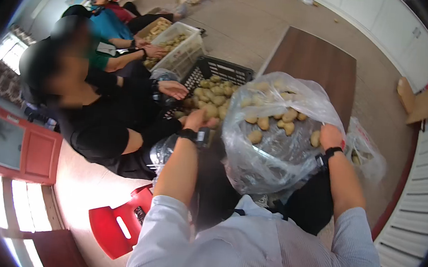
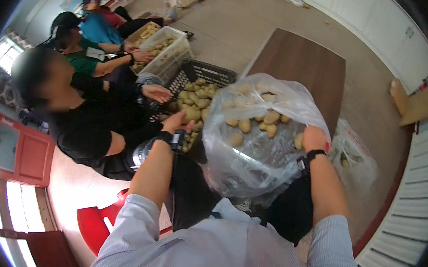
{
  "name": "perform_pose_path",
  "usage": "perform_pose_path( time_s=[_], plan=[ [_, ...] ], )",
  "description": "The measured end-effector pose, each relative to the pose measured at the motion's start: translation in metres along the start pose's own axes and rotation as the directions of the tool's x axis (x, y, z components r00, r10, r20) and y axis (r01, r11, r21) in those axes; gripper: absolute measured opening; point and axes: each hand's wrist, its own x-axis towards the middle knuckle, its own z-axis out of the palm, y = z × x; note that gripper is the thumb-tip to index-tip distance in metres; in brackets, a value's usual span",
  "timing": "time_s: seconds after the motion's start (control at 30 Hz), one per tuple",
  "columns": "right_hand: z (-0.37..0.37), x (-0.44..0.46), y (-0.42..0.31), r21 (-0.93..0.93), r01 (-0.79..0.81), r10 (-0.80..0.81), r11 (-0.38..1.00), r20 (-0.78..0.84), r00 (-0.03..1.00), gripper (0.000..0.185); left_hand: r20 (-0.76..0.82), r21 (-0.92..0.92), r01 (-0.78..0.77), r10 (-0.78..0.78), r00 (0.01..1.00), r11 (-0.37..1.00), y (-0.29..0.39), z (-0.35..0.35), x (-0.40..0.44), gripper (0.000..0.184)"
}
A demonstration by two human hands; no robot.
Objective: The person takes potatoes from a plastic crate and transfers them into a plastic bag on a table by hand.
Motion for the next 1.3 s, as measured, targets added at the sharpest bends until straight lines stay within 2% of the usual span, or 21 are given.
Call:
perform_pose_path(
  time_s=[0.03, 0.1, 0.3, 0.4, 0.47, 0.5, 0.57, 0.6, 0.67, 0.7, 0.73, 0.8, 0.87, 0.93, 0.97, 1.07, 1.13, 1.17, 1.2, 1.23, 1.3],
  plan=[
    [0.000, 0.000, 0.000, -0.019, 0.004, -0.004, 1.000, 0.021, 1.000, 0.020, 0.049, -0.452, 0.264, -0.272, 0.961, 0.852, -0.007, -0.002, 0.008, 0.035],
    [-0.006, -0.002, -0.005, -0.027, -0.041, 0.042, 0.999, 0.034, 0.999, 0.020, -0.054, -0.515, 0.271, -0.346, 0.937, 0.813, 0.007, 0.005, -0.005, 0.024],
    [-0.020, -0.003, -0.029, 0.116, -0.087, 0.095, 0.989, -0.070, 0.993, 0.019, -0.121, -0.196, 0.380, -0.406, 0.906, 0.904, 0.033, 0.001, -0.016, 0.029],
    [-0.014, -0.007, -0.043, 0.310, 0.025, -0.011, 0.950, -0.046, 0.999, 0.015, -0.145, -0.136, 0.351, -0.370, 0.918, 0.926, 0.022, -0.005, -0.010, 0.028],
    [-0.008, -0.017, -0.051, 0.437, 0.243, -0.165, 0.866, -0.210, 0.964, 0.012, -0.165, -0.084, 0.326, -0.336, 0.928, 0.942, 0.015, -0.010, -0.005, 0.028],
    [-0.013, -0.023, -0.055, 0.434, 0.232, -0.154, 0.870, -0.208, 0.966, 0.012, -0.173, -0.031, 0.307, -0.308, 0.935, 0.951, 0.011, -0.012, -0.003, 0.028],
    [-0.026, -0.032, -0.062, 0.168, 0.152, -0.142, 0.974, -0.070, 0.987, 0.012, -0.178, 0.195, 0.237, -0.204, 0.963, 0.952, 0.003, -0.018, 0.000, 0.028],
    [-0.021, -0.032, -0.061, 0.110, 0.141, -0.132, 0.984, -0.090, 0.987, 0.012, -0.138, 0.482, 0.140, -0.083, 0.987, 0.865, 0.000, -0.021, 0.000, 0.028],
    [-0.013, -0.032, -0.054, 0.092, 0.125, -0.118, 0.988, -0.084, 0.989, 0.012, 0.016, 0.934, -0.044, 0.082, 0.996, 0.355, -0.007, -0.030, 0.005, 0.028],
    [-0.010, -0.031, -0.052, 0.073, 0.114, -0.108, 0.991, -0.079, 0.991, 0.013, 0.068, 0.998, -0.067, 0.051, 0.996, -0.006, -0.004, -0.032, 0.003, 0.027],
    [-0.013, -0.033, -0.051, 0.029, 0.102, -0.101, 0.994, -0.054, 0.993, 0.015, 0.210, 0.978, -0.209, 0.121, 0.970, -0.026, -0.012, -0.040, 0.004, 0.030],
    [-0.009, -0.031, -0.051, -0.028, 0.079, -0.079, 0.996, -0.010, 0.997, 0.015, 0.048, 0.973, -0.070, 0.105, 0.993, 0.220, -0.025, -0.047, 0.012, 0.026],
    [-0.003, -0.033, -0.049, -0.007, 0.102, -0.102, 0.995, -0.017, 0.995, 0.016, 0.115, 0.967, -0.149, 0.167, 0.979, 0.205, -0.016, -0.042, 0.006, 0.042],
    [-0.005, -0.032, -0.053, -0.002, 0.071, -0.070, 0.998, 0.020, 0.997, 0.016, 0.097, 0.989, -0.116, 0.197, 0.976, 0.090, -0.013, -0.028, 0.002, 0.039],
    [-0.008, -0.033, -0.055, -0.002, 0.053, -0.053, 0.999, 0.031, 0.998, 0.018, 0.021, 0.985, -0.070, 0.292, 0.956, 0.158, -0.010, -0.018, -0.003, 0.039],
    [-0.010, -0.030, -0.055, -0.009, 0.001, -0.001, 1.000, 0.094, 0.996, 0.023, -0.027, 0.965, -0.030, 0.212, 0.977, 0.260, 0.013, -0.004, -0.011, 0.035],
    [-0.027, -0.033, -0.061, 0.059, -0.073, 0.060, 0.996, 0.189, 0.980, 0.032, 0.013, 0.966, -0.068, 0.219, 0.976, 0.247, 0.020, -0.003, -0.014, 0.034],
    [-0.028, -0.032, -0.058, 0.116, -0.060, 0.034, 0.991, 0.211, 0.977, 0.036, 0.177, 0.959, -0.241, 0.348, 0.921, 0.150, -0.008, -0.015, 0.002, 0.036],
    [-0.025, -0.029, -0.055, 0.172, -0.054, 0.013, 0.984, 0.230, 0.973, 0.040, 0.090, 0.961, -0.164, 0.306, 0.948, 0.225, -0.008, -0.012, 0.004, 0.040],
    [-0.015, -0.027, -0.053, 0.255, -0.031, -0.024, 0.967, 0.212, 0.977, 0.041, 0.170, 0.957, -0.245, 0.383, 0.908, 0.157, -0.008, -0.013, 0.004, 0.038],
    [-0.007, -0.030, -0.052, 0.422, 0.029, -0.094, 0.906, 0.132, 0.987, 0.047, 0.052, 0.810, -0.230, 0.325, 0.944, 0.539, -0.006, -0.010, 0.002, 0.029]
  ],
)
